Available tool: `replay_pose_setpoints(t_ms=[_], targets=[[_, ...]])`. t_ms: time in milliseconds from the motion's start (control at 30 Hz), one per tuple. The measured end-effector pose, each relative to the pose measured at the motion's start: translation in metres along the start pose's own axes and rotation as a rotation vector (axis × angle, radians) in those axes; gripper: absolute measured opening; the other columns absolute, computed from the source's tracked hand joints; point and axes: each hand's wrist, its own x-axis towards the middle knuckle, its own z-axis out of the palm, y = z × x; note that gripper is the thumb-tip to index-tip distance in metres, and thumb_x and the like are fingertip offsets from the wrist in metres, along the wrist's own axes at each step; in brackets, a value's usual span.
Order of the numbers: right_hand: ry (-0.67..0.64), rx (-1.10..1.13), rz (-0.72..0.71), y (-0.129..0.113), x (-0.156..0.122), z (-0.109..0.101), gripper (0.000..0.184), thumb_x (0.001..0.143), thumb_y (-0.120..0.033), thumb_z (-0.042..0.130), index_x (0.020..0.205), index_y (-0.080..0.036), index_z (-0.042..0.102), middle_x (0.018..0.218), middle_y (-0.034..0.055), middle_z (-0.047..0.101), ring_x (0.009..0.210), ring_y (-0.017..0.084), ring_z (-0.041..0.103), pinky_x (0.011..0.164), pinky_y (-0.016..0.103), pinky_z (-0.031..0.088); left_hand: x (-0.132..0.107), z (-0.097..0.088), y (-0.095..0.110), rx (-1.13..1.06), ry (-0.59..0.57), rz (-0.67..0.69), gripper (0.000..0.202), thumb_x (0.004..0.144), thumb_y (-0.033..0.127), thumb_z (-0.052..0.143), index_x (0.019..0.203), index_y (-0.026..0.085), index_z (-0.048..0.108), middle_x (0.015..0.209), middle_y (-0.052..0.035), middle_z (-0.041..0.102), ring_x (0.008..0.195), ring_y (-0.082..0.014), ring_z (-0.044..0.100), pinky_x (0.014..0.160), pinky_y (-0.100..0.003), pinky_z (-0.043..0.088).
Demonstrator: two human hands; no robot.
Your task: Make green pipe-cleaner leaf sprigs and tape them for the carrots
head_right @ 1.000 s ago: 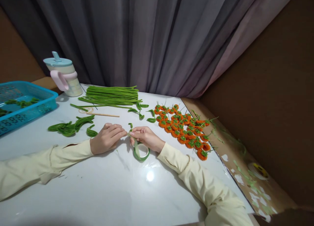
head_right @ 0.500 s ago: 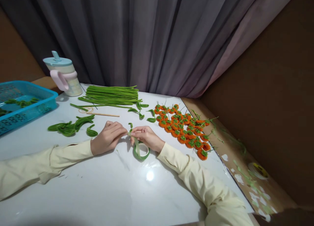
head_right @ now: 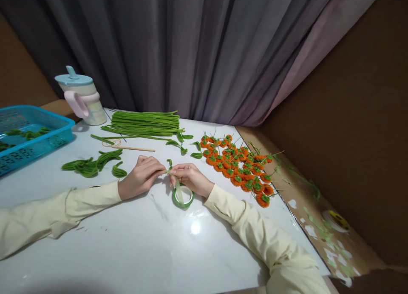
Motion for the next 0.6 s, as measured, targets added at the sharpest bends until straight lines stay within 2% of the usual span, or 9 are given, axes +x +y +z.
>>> replay_pose_setpoints(t_ms=[267,600], targets=[[-0.034,0.039,0.034,-0.0009,0.0015,-0.0006,0.017,0.074,-0.023,0.070,0.070,-0.009,0.060,0.059,0.0044,0.062,0.059,0.013,0.058,0.062,0.022,0.045,-0.0012,0.0005,-0.0014,0.008,-0.011,0.000,0.018,0.093,0.014,0.038,0.085,0.016,0.054,0.073,-0.0028,0.060,0.072,-0.0152,0.050,0.072,-0.033,0.027],[-0.021,0.029,0.030,0.0008,0.0000,-0.0025,0.018,0.074,-0.023,0.071,0.070,-0.009,0.061,0.055,0.0020,0.058,0.056,0.012,0.057,0.059,0.021,0.044,0.0000,-0.0001,0.0004,0.040,-0.002,0.037,0.016,0.092,0.011,0.041,0.085,0.014,0.055,0.073,-0.0028,0.060,0.072,-0.0151,0.051,0.071,-0.032,0.027]])
